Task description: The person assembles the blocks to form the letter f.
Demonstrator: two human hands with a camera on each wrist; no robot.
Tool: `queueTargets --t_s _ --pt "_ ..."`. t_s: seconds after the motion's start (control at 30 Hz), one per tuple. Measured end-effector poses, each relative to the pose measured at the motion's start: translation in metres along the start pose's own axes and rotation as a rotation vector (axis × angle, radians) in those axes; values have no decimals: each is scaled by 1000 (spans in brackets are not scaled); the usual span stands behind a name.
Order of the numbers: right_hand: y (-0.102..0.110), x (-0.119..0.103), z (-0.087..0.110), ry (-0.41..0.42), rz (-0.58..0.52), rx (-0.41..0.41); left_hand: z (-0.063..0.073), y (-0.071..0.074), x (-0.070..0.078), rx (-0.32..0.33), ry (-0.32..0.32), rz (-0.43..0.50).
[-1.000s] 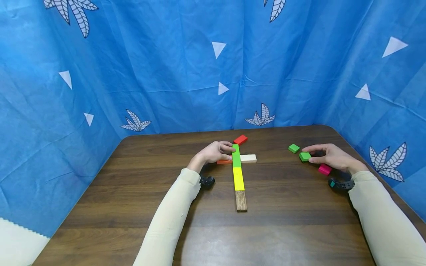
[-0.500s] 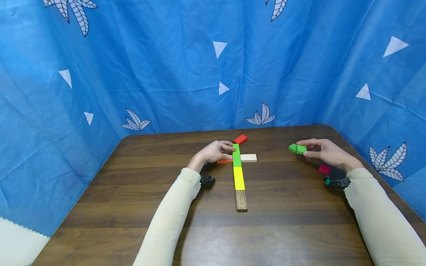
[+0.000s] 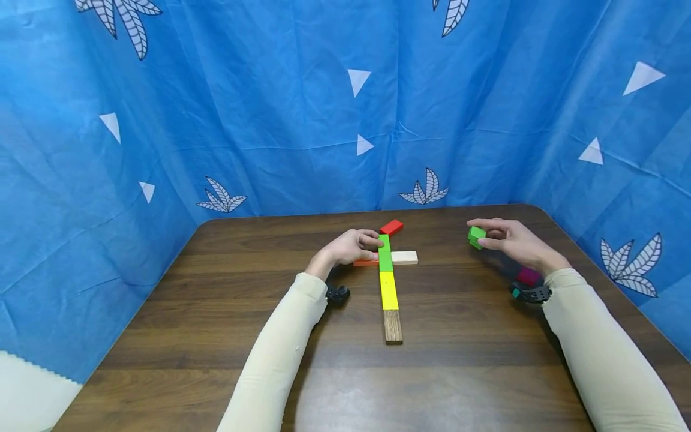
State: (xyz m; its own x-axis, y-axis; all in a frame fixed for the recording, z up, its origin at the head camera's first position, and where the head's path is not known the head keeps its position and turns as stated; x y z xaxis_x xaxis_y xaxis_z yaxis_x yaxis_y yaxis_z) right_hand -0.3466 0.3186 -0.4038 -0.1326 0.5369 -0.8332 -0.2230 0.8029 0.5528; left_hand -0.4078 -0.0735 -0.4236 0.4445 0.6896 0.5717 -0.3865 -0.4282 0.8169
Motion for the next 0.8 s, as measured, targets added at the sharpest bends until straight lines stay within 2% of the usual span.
queueTargets --t_s 0.33,0.63,0.8 --pt "-13 -21 -15 59 10 28 0 0 0 3 1 10" --pt "-25 -35 -36 31 6 43 0 1 0 4 2 -5" --pt "-34 -40 -50 -12 19 55 -1 0 0 0 -11 -21"
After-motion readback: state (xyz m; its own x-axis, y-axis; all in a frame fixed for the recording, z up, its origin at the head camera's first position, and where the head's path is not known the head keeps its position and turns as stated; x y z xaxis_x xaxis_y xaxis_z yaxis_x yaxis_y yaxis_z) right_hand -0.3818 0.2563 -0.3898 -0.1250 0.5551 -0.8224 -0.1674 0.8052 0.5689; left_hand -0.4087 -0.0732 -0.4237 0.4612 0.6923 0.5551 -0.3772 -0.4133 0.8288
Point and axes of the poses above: each hand's wrist, its own z-axis away from the middle knuckle, its own y-axis out of the back of the hand, x = y × z, the point moved 2 cm from there along -z, towards the middle knuckle, and after that the axes turned 8 degrees about -z, right-handed, at the moved point
